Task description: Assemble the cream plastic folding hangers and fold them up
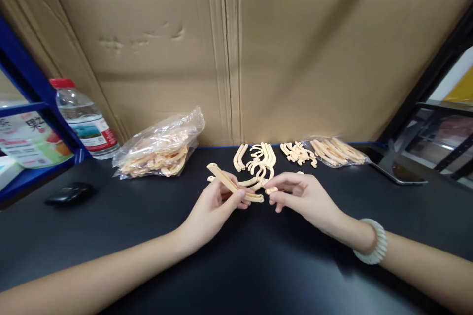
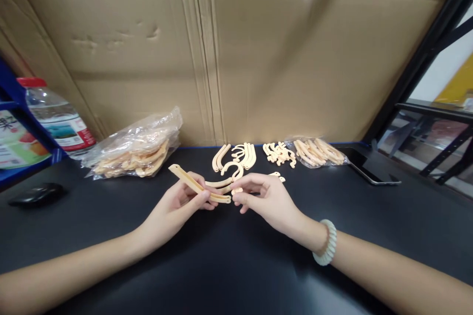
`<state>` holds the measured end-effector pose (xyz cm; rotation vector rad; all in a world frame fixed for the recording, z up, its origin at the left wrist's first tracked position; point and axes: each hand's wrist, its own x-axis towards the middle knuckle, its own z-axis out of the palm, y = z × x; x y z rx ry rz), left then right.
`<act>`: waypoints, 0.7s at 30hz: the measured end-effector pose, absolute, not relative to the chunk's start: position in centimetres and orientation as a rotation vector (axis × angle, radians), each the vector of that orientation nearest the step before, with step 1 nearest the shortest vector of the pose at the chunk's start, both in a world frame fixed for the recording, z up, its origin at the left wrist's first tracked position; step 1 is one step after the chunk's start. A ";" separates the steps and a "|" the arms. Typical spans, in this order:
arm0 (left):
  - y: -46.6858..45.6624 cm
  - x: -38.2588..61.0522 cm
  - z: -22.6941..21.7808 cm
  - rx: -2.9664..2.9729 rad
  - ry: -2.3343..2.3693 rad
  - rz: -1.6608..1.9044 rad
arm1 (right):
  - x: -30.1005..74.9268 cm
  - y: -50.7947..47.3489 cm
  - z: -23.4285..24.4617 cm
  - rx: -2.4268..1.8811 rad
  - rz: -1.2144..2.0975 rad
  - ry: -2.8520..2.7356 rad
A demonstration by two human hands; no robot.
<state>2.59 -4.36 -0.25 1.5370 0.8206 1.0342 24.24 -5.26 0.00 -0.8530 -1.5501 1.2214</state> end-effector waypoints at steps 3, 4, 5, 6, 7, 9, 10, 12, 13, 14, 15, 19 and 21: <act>-4.0 2.7 -0.4 1.524 0.822 1.028 | 24.3 -5.1 -0.4 -0.861 1.299 -1.474; -3.9 2.7 -0.4 1.530 0.822 1.026 | 24.3 -5.1 -0.4 -0.869 1.315 -1.452; -3.9 2.7 -0.5 1.543 0.822 1.018 | 24.3 -5.1 -0.5 -0.878 1.328 -1.433; -3.9 2.7 -0.5 1.561 0.825 1.009 | 24.3 -5.0 -0.6 -0.886 1.337 -1.411; -3.9 2.7 -0.5 1.581 0.833 0.999 | 24.2 -5.0 -0.6 -0.893 1.346 -1.389; -3.9 2.7 -0.4 1.616 0.857 0.988 | 24.2 -5.0 -0.7 -0.899 1.372 -1.340; -4.0 2.7 -0.4 1.632 0.871 0.992 | 24.1 -5.0 -0.7 -0.897 1.387 -1.318; -4.0 2.7 -0.3 1.658 0.891 1.002 | 24.1 -5.1 -0.8 -0.883 1.412 -1.291; -4.0 2.6 -0.3 1.666 0.894 1.006 | 24.0 -5.1 -0.8 -0.873 1.419 -1.285; -4.0 2.7 -0.3 1.669 0.890 1.010 | 24.0 -5.1 -0.8 -0.864 1.417 -1.280; -4.0 2.7 -0.2 1.668 0.880 1.012 | 24.0 -5.1 -0.8 -0.858 1.409 -1.274; -4.2 2.7 -0.1 1.654 0.840 0.999 | 24.1 -5.2 -0.8 -0.847 1.410 -1.258; -4.3 2.7 0.0 1.661 0.827 0.990 | 24.1 -5.2 -0.9 -0.829 1.427 -1.285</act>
